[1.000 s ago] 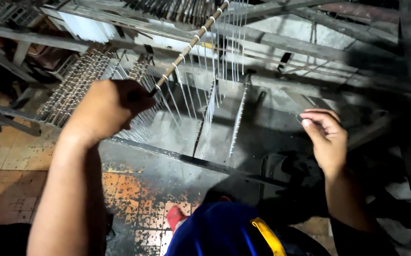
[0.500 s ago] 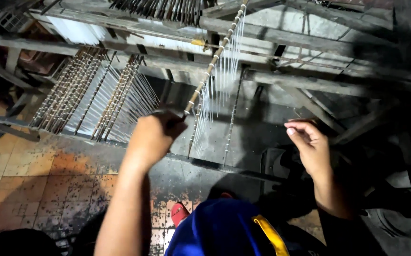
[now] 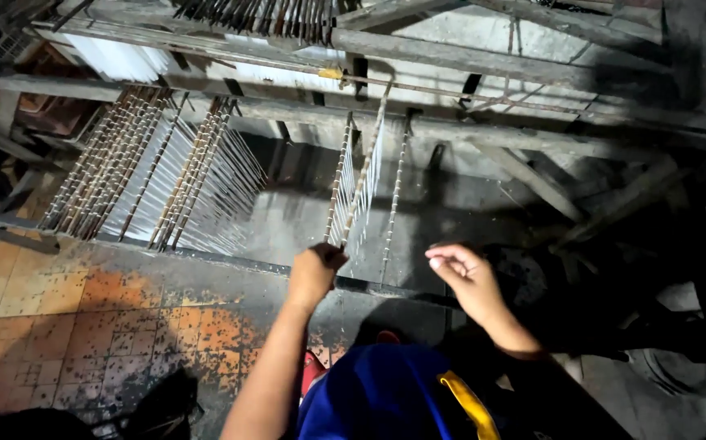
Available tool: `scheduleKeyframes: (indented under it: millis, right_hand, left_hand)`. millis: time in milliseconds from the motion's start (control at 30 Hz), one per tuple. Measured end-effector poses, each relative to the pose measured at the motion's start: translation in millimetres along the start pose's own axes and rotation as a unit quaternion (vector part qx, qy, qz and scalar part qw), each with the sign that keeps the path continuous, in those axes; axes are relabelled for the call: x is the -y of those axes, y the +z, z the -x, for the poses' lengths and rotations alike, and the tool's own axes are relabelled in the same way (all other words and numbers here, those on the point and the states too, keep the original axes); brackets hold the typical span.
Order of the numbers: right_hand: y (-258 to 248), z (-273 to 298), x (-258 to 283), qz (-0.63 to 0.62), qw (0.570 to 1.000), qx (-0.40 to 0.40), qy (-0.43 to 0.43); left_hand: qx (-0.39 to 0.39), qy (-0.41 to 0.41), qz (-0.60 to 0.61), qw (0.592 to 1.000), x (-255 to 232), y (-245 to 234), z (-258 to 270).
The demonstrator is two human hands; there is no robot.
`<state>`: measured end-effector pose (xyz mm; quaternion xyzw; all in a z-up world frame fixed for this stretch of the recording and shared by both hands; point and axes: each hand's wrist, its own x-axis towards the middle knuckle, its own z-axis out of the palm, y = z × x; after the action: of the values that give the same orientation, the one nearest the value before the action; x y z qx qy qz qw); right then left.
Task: Dipping a rack of candle wicks into a vat of molten wax and hanging them on a frame to dry.
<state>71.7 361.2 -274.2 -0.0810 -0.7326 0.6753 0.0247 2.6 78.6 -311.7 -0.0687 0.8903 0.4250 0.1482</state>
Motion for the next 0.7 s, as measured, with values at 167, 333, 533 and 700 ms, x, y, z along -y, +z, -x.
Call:
scheduleKeyframes:
  millis: [167,333,533,700]
  right_hand:
    - [1,11,-20,0.029,0.999,0.013,0.014]
    - [-1,21,-16,0.023,0.999,0.006,0.024]
    - [-5,23,-27,0.023,1.000,0.004,0.017]
    - [-4,23,-32,0.019,1.000,0.000,0.004]
  left_hand:
    - [0.012,-0.014,0.034,0.999,47,45,-28]
    - [0.022,-0.033,0.062,0.997,62,64,-37]
    - [0.016,-0.019,-0.001,1.000,78,80,-51]
    - [0.013,-0.027,0.004,1.000,68,79,-45]
